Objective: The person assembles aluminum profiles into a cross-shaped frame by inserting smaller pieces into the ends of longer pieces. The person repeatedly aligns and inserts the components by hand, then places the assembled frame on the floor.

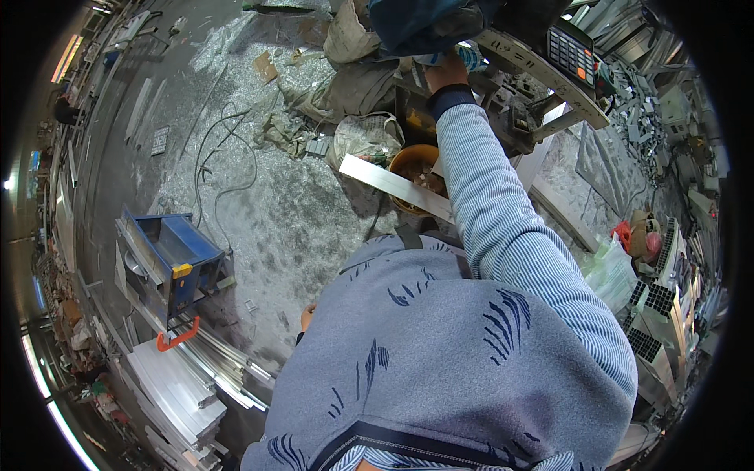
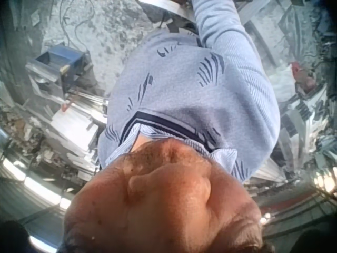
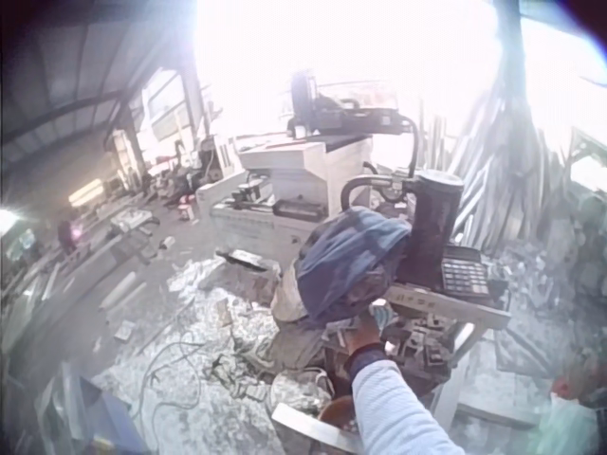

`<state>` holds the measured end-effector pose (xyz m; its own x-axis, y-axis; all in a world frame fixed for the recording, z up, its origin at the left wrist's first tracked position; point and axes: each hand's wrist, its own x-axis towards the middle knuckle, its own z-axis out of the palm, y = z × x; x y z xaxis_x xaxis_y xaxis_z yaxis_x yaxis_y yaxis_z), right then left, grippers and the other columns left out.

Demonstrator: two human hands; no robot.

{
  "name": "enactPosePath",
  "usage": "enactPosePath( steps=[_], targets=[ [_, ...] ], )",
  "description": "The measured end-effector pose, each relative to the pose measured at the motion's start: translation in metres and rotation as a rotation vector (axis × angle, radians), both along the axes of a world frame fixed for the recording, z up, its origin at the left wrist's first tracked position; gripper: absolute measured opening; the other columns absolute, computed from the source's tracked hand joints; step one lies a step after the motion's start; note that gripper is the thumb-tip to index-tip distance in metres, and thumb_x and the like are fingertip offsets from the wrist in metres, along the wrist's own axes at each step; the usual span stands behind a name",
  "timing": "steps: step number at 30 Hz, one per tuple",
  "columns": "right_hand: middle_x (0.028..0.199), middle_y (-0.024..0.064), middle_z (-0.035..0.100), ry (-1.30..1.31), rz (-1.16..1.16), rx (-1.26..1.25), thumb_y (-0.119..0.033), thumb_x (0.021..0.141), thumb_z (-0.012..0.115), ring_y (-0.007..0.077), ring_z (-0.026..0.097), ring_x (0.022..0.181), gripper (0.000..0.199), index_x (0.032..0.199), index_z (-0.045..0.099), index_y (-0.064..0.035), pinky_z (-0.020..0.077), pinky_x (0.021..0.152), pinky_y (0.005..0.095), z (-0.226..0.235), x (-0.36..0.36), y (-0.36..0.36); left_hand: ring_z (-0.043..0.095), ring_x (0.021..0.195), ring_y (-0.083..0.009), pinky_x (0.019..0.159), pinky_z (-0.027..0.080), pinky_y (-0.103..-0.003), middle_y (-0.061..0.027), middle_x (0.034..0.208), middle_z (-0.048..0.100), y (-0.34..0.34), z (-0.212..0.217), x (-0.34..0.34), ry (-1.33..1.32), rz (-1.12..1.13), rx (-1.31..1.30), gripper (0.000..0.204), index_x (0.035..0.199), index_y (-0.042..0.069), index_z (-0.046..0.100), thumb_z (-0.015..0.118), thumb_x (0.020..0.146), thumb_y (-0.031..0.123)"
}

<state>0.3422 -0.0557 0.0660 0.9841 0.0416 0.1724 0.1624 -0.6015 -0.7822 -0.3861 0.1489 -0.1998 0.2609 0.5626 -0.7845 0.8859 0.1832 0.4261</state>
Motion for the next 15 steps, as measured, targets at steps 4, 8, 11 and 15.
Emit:
enactPosePath(
  steps=[4,8,11,15],
  targets=[
    [0.126,0.0303,0.065,-0.11,-0.004,-0.068,-0.016,0.091,0.066,0.0479,0.064,0.113,0.072,0.157,0.038,-0.012,0.0544,0.098,0.05,-0.007,0.005,0.002,0.067,0.102,-0.0271,0.087,0.054,-0.045,-0.0157,0.122,0.069,0.006,0.002,0.01,-0.01,-0.126,0.05,0.048,0.132,0.003,0.064,0.065,0.102,0.04],
    [0.13,0.0293,0.064,-0.116,-0.015,-0.071,-0.02,0.092,0.068,0.0471,0.063,0.116,0.07,0.155,0.04,-0.0115,0.0539,0.1,0.0496,-0.011,0.009,0.005,0.066,0.101,-0.0266,0.086,0.054,-0.044,-0.0146,0.12,0.07,0.014,0.002,0.015,0.0,-0.06,-0.011,0.046,0.13,0.004,0.065,0.066,0.101,0.04],
    [0.129,0.0285,0.064,-0.139,-0.019,-0.07,-0.027,0.091,0.071,0.0471,0.063,0.116,0.071,0.154,0.043,-0.0108,0.0541,0.099,0.0493,-0.011,0.008,0.005,0.067,0.097,-0.0249,0.084,0.054,-0.041,-0.0137,0.117,0.071,0.016,0.004,0.014,-0.01,-0.111,0.074,0.045,0.127,0.004,0.066,0.067,0.1,0.039],
    [0.129,0.0278,0.065,-0.141,-0.002,-0.042,-0.035,0.09,0.075,0.0463,0.062,0.117,0.071,0.15,0.047,-0.0097,0.0535,0.1,0.0491,-0.007,0.003,0.004,0.067,0.096,-0.0248,0.083,0.054,-0.041,-0.0139,0.116,0.071,0.014,0.008,0.011,-0.053,-0.042,0.018,0.044,0.126,0.003,0.067,0.068,0.1,0.039]
  ],
)
